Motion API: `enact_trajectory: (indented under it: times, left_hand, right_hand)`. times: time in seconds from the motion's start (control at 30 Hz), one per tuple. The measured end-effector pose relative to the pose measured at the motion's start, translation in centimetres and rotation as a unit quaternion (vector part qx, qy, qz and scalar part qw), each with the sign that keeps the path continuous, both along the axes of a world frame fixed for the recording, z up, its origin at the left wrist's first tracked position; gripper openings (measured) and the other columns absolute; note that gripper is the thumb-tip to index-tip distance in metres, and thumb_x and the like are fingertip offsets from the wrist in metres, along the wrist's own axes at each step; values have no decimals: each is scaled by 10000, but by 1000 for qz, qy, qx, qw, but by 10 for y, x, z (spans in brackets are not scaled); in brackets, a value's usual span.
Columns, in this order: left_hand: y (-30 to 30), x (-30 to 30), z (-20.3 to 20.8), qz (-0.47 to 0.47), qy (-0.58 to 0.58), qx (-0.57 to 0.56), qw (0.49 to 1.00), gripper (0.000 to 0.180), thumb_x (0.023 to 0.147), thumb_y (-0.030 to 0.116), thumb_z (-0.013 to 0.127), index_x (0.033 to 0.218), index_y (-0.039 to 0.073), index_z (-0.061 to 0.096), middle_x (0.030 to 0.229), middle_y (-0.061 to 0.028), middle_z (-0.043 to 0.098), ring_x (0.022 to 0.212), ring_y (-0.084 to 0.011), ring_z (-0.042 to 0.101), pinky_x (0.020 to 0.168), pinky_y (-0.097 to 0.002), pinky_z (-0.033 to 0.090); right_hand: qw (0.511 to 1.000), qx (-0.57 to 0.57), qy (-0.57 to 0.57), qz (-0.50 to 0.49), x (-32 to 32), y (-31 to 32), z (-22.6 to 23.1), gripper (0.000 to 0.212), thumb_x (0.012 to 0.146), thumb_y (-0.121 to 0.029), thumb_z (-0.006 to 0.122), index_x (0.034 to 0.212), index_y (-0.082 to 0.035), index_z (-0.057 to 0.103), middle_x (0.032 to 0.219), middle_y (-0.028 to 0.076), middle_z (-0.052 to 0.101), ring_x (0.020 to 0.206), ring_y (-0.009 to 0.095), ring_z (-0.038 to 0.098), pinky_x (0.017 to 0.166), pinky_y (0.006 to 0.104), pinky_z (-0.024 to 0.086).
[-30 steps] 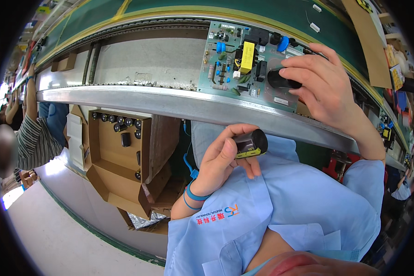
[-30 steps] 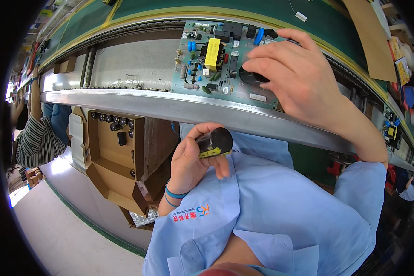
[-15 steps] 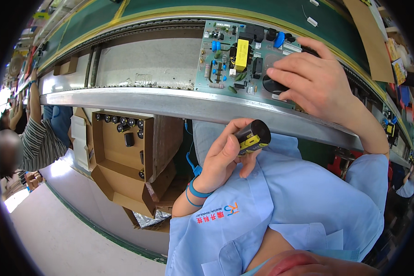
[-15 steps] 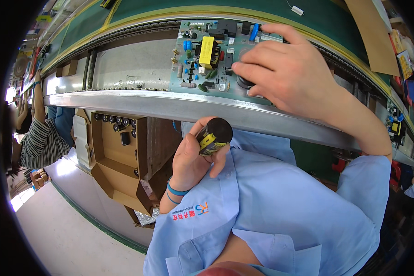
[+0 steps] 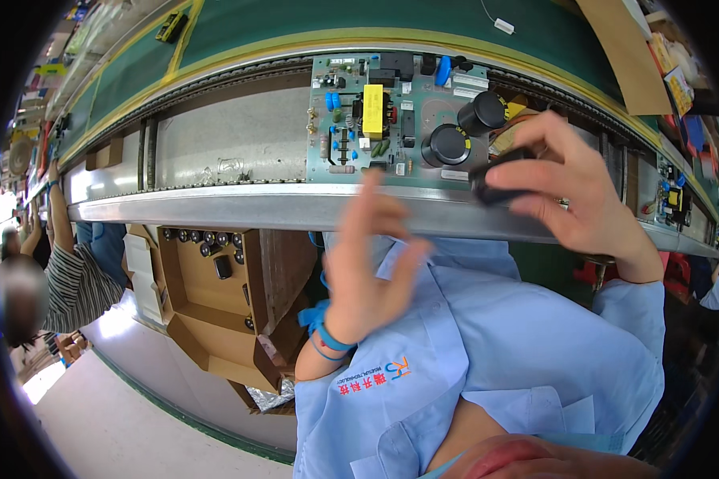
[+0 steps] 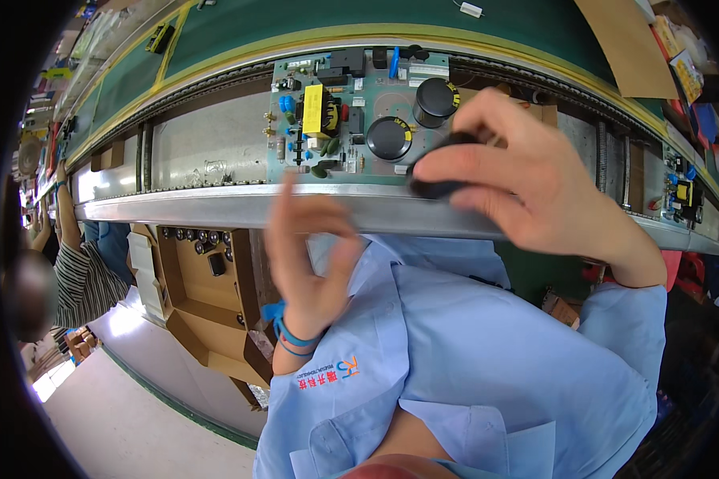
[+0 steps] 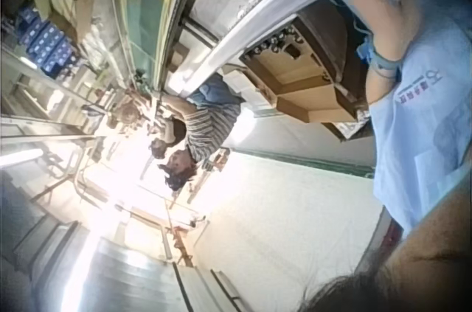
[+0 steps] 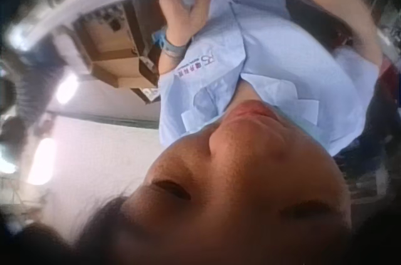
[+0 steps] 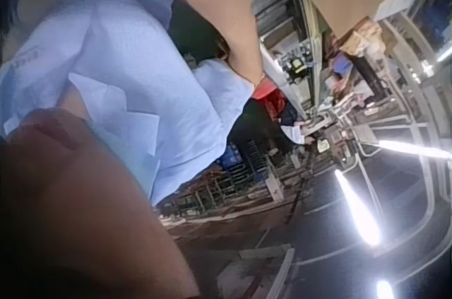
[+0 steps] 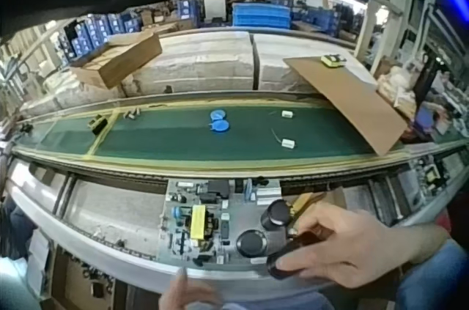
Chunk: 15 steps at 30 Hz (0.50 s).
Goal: Assembling electronic components onto a printed circuit board on an assembly line.
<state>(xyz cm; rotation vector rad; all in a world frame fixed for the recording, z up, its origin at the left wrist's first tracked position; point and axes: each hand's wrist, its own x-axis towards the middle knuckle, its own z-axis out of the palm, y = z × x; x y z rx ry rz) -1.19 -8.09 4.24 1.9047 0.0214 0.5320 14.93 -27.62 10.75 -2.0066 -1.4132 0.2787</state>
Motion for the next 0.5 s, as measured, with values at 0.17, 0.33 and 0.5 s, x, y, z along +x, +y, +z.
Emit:
enact_trajectory:
  times: [0.17, 0.33, 0.5]
  left_hand:
    - [53, 6, -22, 227, 25, 145, 963, 467, 873, 52, 578, 1315, -3, 439, 1029, -112, 579, 918, -201, 536, 856, -333, 419]
    - [55, 4, -27, 253, 74, 314, 912, 434, 898, 185, 576, 1283, 17, 469, 1108, -100, 588, 1026, -237, 530, 1045, -423, 251]
    - [53, 1, -28, 242, 94, 270, 927, 409, 905, 193, 568, 1271, 28, 490, 1044, -54, 628, 1045, -207, 531, 1077, -446, 176]
  right_hand:
    - [993, 3, -111, -43, 1, 5, -16, 485, 621, 23, 715, 1080, -70, 589, 958, 110, 563, 825, 269, 595, 633, 337, 498]
    - [991, 6, -101, -87, -5, 2, -22, 465, 616, 20, 719, 1055, -37, 578, 995, 119, 573, 813, 278, 603, 633, 337, 506]
    - [991, -6, -120, -54, -5, 0, -21, 448, 613, -2, 733, 1035, -39, 588, 988, 110, 575, 803, 277, 607, 630, 332, 506]
